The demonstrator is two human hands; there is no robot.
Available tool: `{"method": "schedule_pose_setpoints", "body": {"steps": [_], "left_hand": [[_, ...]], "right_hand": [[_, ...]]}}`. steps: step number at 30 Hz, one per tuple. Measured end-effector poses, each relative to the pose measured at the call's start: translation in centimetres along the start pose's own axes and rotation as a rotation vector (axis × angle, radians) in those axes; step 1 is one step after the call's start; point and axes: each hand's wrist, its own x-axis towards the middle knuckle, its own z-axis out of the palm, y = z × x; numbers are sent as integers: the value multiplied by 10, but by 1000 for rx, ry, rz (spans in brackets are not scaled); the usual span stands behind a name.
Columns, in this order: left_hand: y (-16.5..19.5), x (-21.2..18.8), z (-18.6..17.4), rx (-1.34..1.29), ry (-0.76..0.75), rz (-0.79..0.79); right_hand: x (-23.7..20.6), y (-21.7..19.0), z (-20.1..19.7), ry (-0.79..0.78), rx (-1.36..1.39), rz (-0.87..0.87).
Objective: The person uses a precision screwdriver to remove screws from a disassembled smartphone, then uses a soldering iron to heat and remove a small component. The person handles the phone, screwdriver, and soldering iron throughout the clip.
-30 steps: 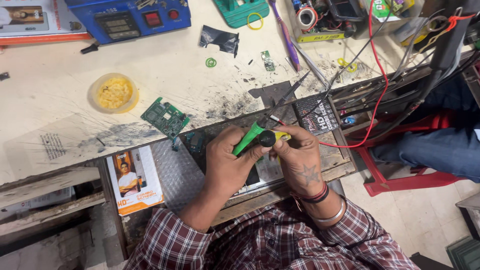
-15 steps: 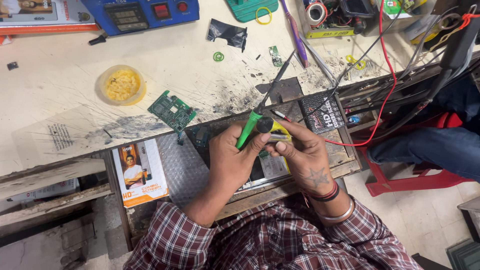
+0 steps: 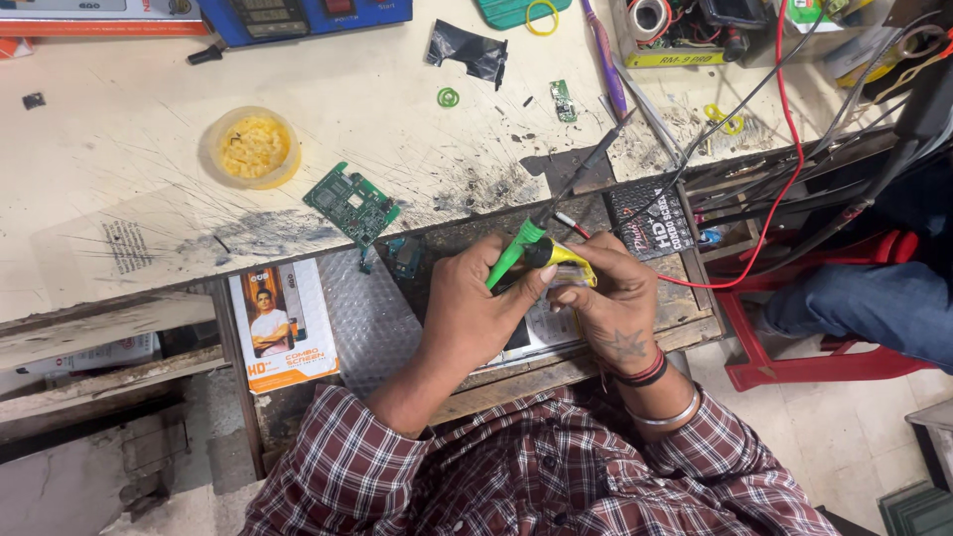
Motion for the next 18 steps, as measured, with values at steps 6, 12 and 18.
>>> {"method": "schedule_pose_setpoints", "body": {"steps": [6,12,18], "left_hand": [[3,-1,0,96,-9,-22],[2,-2,1,44,-63,-30],[-2,1,-4,-326,-153,-84]], "right_hand": [[1,2,4,30,-19,-47],[-1,5,1,24,-28,-72],[-5,3,-11,-87,62,-10]]}}
